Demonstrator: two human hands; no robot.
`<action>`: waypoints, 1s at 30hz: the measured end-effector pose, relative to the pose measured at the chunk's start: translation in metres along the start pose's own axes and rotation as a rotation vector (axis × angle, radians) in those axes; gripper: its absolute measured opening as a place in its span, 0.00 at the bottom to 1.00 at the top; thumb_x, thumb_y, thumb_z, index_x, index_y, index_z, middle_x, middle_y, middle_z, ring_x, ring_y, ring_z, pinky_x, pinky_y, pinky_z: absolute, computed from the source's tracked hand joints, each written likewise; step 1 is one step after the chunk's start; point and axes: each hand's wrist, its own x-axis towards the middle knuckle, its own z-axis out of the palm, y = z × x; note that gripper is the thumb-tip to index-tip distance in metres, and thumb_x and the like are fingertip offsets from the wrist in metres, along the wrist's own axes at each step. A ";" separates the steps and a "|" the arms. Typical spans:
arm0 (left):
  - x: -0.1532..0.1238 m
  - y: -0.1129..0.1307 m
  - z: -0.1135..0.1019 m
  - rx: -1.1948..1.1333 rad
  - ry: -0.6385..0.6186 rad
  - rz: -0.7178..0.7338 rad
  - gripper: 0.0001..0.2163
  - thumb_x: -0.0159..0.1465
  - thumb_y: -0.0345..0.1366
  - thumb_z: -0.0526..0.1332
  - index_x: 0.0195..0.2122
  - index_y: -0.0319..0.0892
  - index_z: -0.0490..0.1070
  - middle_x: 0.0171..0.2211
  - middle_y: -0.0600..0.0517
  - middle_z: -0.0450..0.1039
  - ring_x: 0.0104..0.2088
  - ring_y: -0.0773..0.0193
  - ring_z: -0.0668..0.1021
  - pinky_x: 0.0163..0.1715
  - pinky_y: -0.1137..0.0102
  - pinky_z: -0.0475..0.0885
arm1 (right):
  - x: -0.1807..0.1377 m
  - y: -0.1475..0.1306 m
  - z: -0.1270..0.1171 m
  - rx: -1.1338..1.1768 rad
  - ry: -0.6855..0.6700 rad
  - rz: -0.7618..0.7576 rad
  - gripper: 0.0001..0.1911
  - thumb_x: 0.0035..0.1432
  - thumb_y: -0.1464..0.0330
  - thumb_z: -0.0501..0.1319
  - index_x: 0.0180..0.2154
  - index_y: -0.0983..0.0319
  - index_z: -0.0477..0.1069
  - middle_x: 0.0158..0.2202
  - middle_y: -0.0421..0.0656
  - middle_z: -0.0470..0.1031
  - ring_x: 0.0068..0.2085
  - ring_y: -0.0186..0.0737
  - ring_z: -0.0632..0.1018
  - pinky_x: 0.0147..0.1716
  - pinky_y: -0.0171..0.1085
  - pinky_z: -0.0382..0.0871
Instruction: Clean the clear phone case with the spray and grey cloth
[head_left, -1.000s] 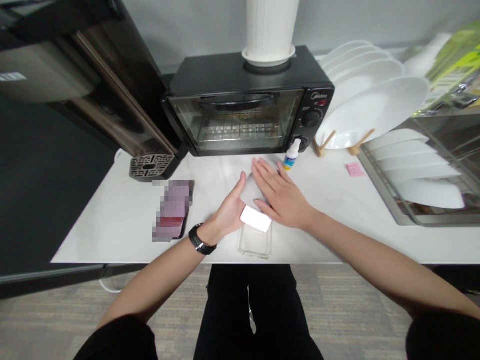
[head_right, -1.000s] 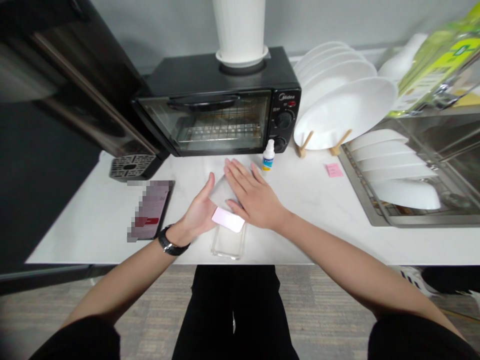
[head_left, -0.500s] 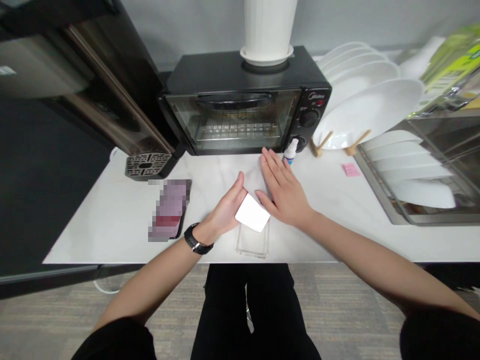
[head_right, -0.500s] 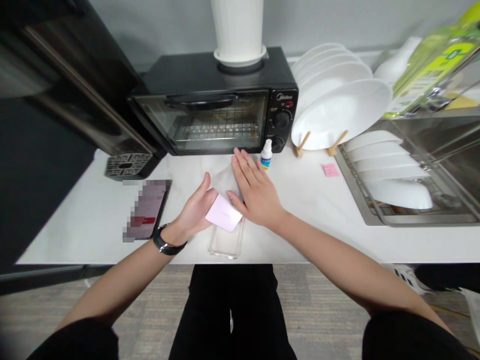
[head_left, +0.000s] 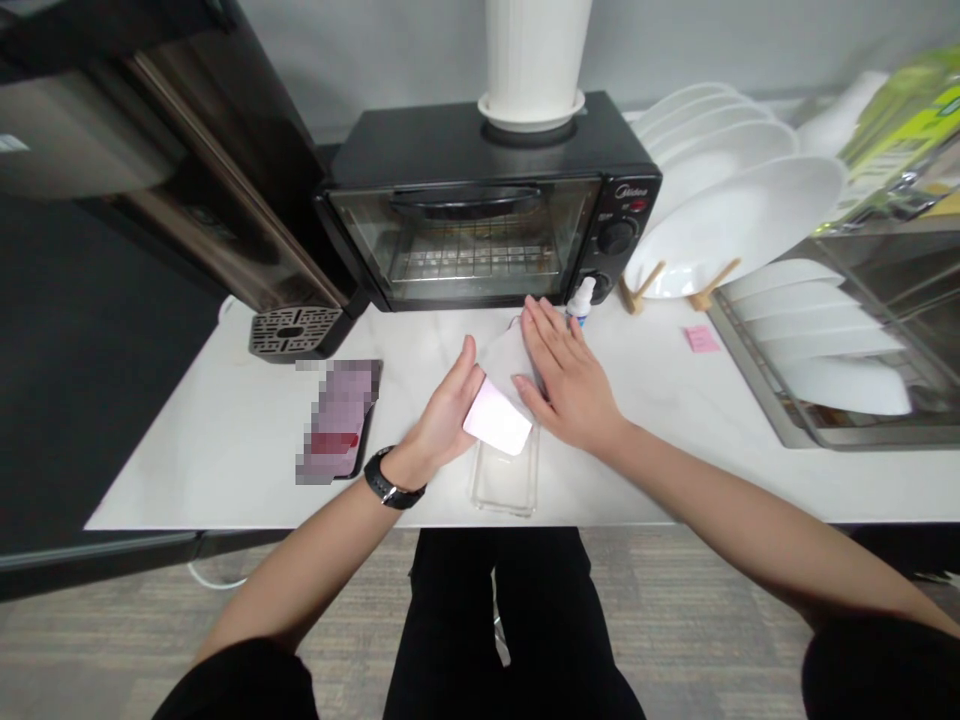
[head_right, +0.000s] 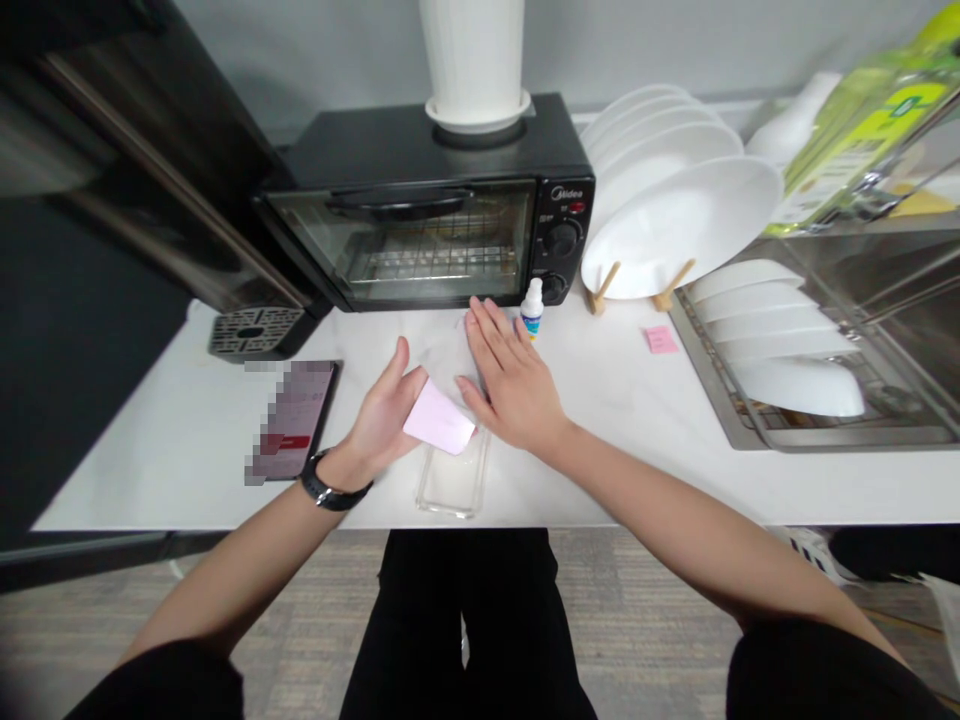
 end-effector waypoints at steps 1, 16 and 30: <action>0.000 -0.001 0.001 0.001 0.002 -0.008 0.20 0.52 0.49 0.43 0.42 0.48 0.61 0.25 0.52 0.71 0.30 0.59 0.71 0.25 0.65 0.65 | 0.000 -0.001 0.000 -0.008 -0.009 -0.008 0.30 0.49 0.63 0.46 0.52 0.63 0.37 0.53 0.38 0.39 0.53 0.41 0.42 0.50 0.48 0.44; -0.003 0.002 0.003 0.039 -0.011 0.044 0.18 0.54 0.47 0.42 0.43 0.48 0.59 0.22 0.53 0.70 0.28 0.61 0.71 0.20 0.69 0.63 | 0.000 0.000 0.001 -0.046 -0.004 0.001 0.30 0.49 0.63 0.45 0.52 0.60 0.34 0.53 0.37 0.43 0.53 0.42 0.44 0.49 0.49 0.46; -0.004 0.005 0.004 0.029 -0.023 0.008 0.20 0.52 0.51 0.40 0.41 0.51 0.60 0.22 0.51 0.70 0.28 0.58 0.71 0.20 0.66 0.63 | -0.001 -0.002 0.002 -0.076 -0.050 -0.033 0.28 0.50 0.63 0.43 0.52 0.60 0.36 0.52 0.36 0.43 0.53 0.42 0.45 0.49 0.49 0.47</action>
